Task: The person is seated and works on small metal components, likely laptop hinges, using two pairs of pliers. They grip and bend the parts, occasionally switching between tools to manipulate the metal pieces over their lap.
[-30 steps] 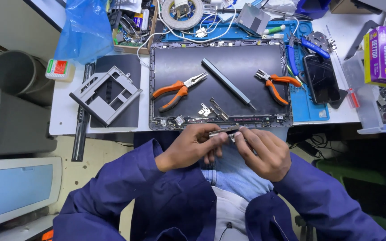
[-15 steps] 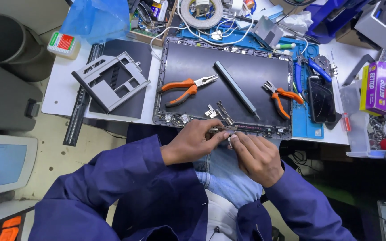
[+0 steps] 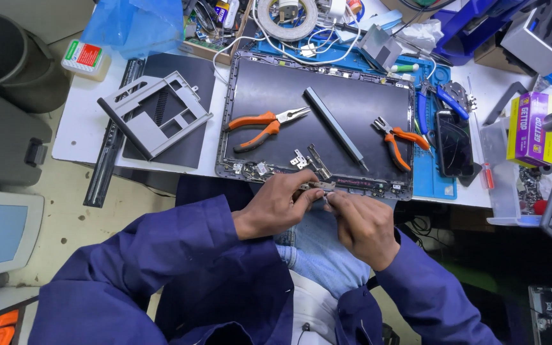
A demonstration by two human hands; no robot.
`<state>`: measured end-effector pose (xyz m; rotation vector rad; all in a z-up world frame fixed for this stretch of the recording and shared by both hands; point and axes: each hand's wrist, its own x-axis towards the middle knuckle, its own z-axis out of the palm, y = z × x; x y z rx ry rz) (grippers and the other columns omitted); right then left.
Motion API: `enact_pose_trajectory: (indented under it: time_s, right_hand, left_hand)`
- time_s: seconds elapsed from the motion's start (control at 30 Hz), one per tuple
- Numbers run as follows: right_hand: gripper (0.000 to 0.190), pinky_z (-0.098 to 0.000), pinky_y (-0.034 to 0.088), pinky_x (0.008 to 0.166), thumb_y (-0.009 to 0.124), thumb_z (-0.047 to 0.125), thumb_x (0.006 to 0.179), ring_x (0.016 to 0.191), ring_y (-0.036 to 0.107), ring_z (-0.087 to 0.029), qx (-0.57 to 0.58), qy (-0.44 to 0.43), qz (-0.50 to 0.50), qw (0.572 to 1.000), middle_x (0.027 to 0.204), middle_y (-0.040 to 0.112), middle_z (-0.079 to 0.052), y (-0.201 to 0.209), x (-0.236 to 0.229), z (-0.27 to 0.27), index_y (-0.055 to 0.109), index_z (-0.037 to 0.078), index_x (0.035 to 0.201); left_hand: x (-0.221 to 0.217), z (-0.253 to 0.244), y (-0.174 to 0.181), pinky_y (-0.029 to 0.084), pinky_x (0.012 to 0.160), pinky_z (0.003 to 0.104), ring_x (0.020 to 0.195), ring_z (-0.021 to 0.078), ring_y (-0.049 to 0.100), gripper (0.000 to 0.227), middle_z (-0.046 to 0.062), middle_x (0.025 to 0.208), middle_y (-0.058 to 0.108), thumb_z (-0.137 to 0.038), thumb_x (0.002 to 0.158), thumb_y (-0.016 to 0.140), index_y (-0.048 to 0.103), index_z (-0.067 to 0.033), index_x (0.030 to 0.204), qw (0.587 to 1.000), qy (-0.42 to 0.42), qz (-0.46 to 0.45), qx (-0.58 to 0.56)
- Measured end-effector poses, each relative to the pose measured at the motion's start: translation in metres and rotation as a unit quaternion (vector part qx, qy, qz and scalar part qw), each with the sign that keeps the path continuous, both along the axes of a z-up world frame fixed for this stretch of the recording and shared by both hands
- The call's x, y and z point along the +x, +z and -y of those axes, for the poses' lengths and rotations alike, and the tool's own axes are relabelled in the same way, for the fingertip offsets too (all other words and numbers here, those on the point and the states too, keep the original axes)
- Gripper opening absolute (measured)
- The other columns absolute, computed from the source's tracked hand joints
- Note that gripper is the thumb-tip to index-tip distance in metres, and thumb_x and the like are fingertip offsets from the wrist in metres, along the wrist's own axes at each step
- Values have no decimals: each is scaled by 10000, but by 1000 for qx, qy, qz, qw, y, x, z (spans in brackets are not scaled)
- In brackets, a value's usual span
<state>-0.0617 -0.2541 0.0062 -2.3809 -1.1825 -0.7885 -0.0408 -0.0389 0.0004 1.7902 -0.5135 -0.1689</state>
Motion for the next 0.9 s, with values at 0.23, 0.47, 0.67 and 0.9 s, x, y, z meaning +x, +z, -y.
enact_pose_trajectory:
  time_s: [0.23,0.47,0.67,0.9]
  right_hand:
    - [105,-378,556,523,645,54,943,614,702,-324,141,-14,-96,985,732,707,-107,-2,-2,8,740,20,971]
    - [246,-398,595,694,524,117,1003,792,707,-301,20,8,96,995,936,702,-143,8,1,10,761,55,1027]
    - [195,-355,580,671,554,13,1010,784,708,-323,-14,23,126,992,954,703,-209,25,-2,-3,749,9,1005]
    - [304,-341,568,643,454,85,1058,786,699,-294,-31,25,122,992,976,707,-203,16,-1,-3,743,3,1009]
  left_hand:
    - [-8,8,8,477,449,311,450,200,618,305,77,516,617,-264,1063,506,691,-41,968,996,-50,-71,-10]
    - [-1,-7,26,530,445,307,492,189,656,307,130,618,656,-259,1046,543,682,12,1084,978,-96,-169,-77]
    - [7,-5,7,586,433,296,559,225,711,336,230,784,722,-159,1047,526,622,99,1240,950,-110,-241,-163]
    - [5,-2,-3,653,522,296,666,253,752,299,284,860,746,-41,991,595,655,121,1234,951,-83,-241,-173]
